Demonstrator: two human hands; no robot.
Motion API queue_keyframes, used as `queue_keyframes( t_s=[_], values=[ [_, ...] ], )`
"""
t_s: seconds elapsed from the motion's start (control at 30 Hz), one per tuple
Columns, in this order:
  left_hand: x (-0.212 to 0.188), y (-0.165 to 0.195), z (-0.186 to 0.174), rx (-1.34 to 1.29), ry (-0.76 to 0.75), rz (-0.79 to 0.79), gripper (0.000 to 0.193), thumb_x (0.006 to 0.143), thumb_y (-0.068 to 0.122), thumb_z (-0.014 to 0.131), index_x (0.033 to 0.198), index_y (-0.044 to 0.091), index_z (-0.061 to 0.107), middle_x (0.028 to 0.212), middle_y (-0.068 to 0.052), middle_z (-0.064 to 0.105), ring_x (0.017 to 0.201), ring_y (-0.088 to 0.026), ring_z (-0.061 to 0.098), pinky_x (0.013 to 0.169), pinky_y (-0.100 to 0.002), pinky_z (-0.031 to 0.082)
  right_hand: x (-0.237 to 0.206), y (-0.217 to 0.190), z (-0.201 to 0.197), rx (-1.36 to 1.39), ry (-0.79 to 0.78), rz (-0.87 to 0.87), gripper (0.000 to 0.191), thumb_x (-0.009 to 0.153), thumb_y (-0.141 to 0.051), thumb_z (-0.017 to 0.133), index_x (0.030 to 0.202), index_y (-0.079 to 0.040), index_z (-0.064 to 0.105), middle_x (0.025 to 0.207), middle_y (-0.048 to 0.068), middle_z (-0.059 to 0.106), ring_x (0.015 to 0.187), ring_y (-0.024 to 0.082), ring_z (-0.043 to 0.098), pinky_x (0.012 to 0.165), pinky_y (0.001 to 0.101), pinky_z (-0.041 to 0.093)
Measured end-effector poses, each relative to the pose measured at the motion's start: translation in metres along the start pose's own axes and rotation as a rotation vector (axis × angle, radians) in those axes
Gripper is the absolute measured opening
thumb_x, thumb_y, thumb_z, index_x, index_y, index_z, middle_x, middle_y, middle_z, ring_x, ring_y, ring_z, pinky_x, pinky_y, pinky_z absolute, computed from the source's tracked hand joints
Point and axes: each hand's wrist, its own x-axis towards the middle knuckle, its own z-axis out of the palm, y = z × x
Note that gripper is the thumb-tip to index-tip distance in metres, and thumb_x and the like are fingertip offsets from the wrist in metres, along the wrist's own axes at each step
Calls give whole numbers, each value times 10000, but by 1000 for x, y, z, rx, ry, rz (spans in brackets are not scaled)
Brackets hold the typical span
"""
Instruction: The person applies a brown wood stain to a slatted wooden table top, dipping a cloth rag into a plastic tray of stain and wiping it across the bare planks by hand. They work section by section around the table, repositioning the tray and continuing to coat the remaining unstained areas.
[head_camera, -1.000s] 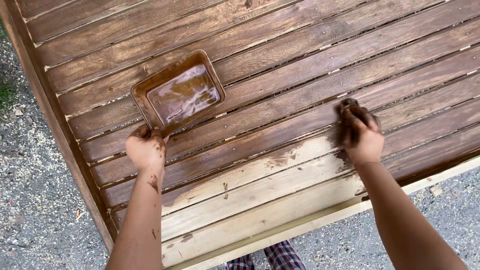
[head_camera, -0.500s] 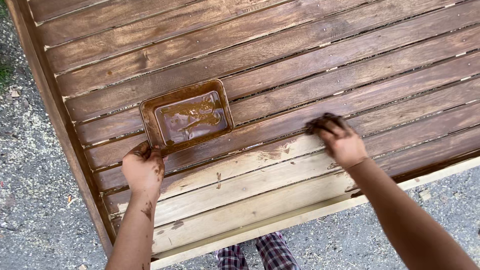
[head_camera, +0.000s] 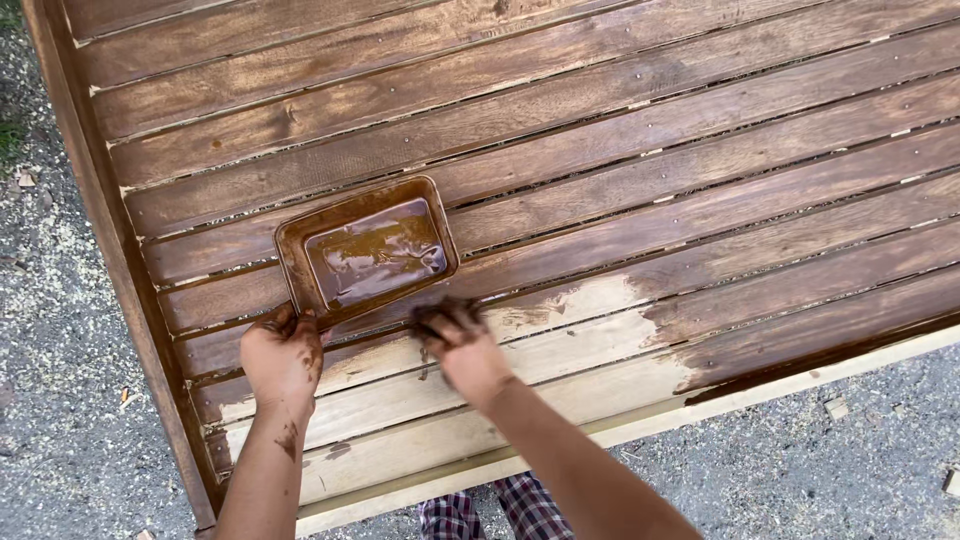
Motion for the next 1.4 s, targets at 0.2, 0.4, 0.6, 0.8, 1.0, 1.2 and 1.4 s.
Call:
queue_keyframes(
  t_s=[0.2,0.4,0.6,0.8,1.0,1.2,1.4],
  values=[
    [-10,-12,5,-143,-2,5,152,972,15,598,965,-69,725,791,-46,679,644,-76,527,579,-244,461,-57,33,-2,85,-181,-24,530,821,-71,634,1318,-257,635,1449,46,557,1333,300,480,1129,477,474],
    [-21,-26,-4,-51,-8,-54,159,951,-22,583,973,-73,731,750,-47,663,636,-98,502,586,-249,425,-146,190,-92,-114,150,525,562,828,-87,663,1357,-276,686,1360,79,642,1207,372,549,966,438,569],
    [-17,-49,-5,-228,-42,-6,170,938,-37,559,959,-54,727,748,-17,649,632,-63,488,574,-231,422,-101,96,-37,-165,381,661,578,891,-85,659,1455,-203,611,1455,106,574,1256,361,544,1110,472,496],
    [9,-50,-5,-199,-42,-46,176,974,15,569,989,-45,735,660,-68,633,488,-82,480,472,-268,420,-28,-60,34,-5,275,107,500,890,-26,602,1388,-74,613,1446,157,554,1360,354,502,1172,524,451],
    [24,-40,-10,-313,-113,11,248,985,74,599,1206,-8,676,871,-98,719,516,-77,517,437,-268,411,18,-70,-25,420,-8,68,429,792,-5,706,1210,-95,738,1229,85,671,1123,306,628,964,399,571],
    [22,-68,-71,-44,128,292,382,949,89,673,1325,23,655,1216,-168,663,914,-246,623,801,-371,509,118,-24,-60,336,169,118,417,734,7,771,1132,-114,803,1184,111,724,1035,285,704,943,365,580],
    [10,-119,-161,208,255,337,394,937,57,641,1331,52,656,1351,-192,522,1297,-352,523,1128,-422,446,159,-13,-42,168,-203,348,417,780,-41,778,1181,-152,785,1027,140,756,880,264,731,981,337,572]
  ],
)
